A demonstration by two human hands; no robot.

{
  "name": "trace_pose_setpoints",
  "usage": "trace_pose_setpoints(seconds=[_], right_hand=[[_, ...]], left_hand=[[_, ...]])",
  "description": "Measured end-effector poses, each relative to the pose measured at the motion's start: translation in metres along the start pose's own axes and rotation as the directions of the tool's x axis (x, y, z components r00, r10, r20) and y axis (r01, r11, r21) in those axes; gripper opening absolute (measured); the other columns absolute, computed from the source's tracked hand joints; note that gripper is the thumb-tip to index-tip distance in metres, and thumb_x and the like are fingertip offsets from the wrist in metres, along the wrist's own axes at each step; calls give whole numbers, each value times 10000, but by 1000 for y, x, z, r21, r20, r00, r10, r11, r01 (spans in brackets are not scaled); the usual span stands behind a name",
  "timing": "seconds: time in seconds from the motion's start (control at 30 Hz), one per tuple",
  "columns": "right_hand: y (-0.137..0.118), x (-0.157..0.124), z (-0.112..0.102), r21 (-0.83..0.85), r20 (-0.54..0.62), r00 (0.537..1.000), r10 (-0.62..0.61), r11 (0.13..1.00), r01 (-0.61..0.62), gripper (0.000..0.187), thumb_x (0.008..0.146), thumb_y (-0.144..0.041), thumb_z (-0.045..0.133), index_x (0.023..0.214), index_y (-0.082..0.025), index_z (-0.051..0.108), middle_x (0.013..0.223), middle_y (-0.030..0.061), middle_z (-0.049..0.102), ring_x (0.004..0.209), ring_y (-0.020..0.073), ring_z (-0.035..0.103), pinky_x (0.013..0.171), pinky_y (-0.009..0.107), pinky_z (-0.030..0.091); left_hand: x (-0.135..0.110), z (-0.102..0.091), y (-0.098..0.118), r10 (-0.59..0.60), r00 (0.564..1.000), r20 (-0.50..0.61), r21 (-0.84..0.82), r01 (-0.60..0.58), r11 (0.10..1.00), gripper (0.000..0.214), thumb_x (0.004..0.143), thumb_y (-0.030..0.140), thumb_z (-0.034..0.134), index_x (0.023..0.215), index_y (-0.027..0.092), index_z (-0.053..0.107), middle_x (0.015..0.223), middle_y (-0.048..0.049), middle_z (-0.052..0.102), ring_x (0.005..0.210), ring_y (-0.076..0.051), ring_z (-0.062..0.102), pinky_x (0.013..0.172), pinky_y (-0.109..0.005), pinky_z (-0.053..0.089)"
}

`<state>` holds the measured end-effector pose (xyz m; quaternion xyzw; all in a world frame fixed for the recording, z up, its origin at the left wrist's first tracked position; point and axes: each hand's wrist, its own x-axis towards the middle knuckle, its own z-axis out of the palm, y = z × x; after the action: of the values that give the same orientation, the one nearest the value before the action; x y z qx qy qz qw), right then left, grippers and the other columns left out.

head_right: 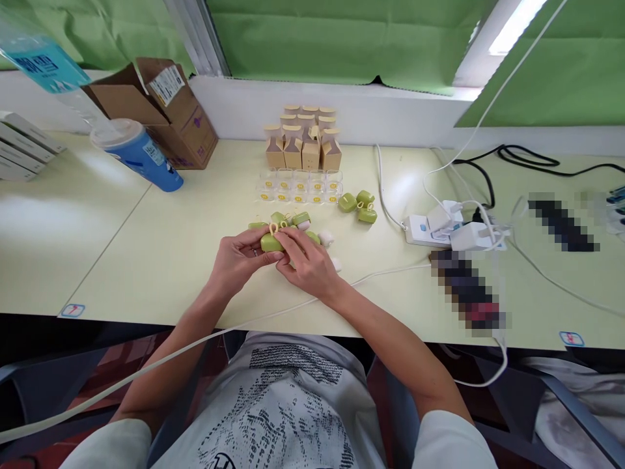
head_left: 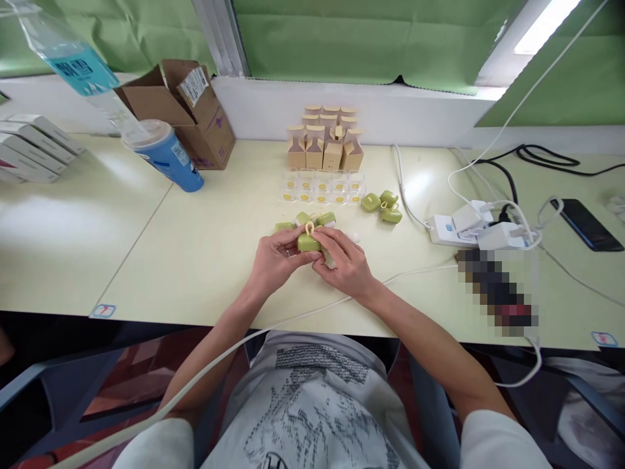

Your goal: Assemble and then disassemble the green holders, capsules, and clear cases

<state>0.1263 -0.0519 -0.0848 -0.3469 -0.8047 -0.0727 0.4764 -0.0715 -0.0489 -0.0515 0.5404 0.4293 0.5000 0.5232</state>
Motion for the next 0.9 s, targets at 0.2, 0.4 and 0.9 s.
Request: trace_pose_setpoints(seconds=[0.2, 0.4, 0.9], right_hand=[[-5, 3, -1, 79, -107, 994, -12, 997, 21, 540, 984, -38, 593, 1486, -219, 673, 1300, 145, 822, 1185, 259, 828, 1032, 396, 723], [-12, 10, -4, 244, -115, 985, 126, 965, -95, 477, 1022, -74, 601, 1424, -303, 715, 1282, 108, 786, 1189, 265, 798, 1036, 465, 711], [21, 19, -26, 253, 77, 947, 310, 913, -320, 399, 1107, -477, 712, 1465, -303, 735, 1359, 125, 787, 1227, 310, 755, 984, 491, 694]], left_hand=[[1, -3, 2, 138, 989, 59, 92, -143, 985, 543, 694, 364, 1079, 1205, 259, 928, 1011, -62, 789, 994, -214, 722, 875, -348, 653], [0, -4, 3, 181, 981, 70, 112, -188, 976, 513, 778, 310, 1000, 1279, 257, 904, 1070, -75, 785, 1030, -214, 725, 885, -337, 646], [-2, -16, 8, 131, 990, 50, 488, -139, 862, 727, 852, 353, 876, 1530, 138, 726, 1272, -119, 868, 1034, -239, 815, 989, -381, 665]])
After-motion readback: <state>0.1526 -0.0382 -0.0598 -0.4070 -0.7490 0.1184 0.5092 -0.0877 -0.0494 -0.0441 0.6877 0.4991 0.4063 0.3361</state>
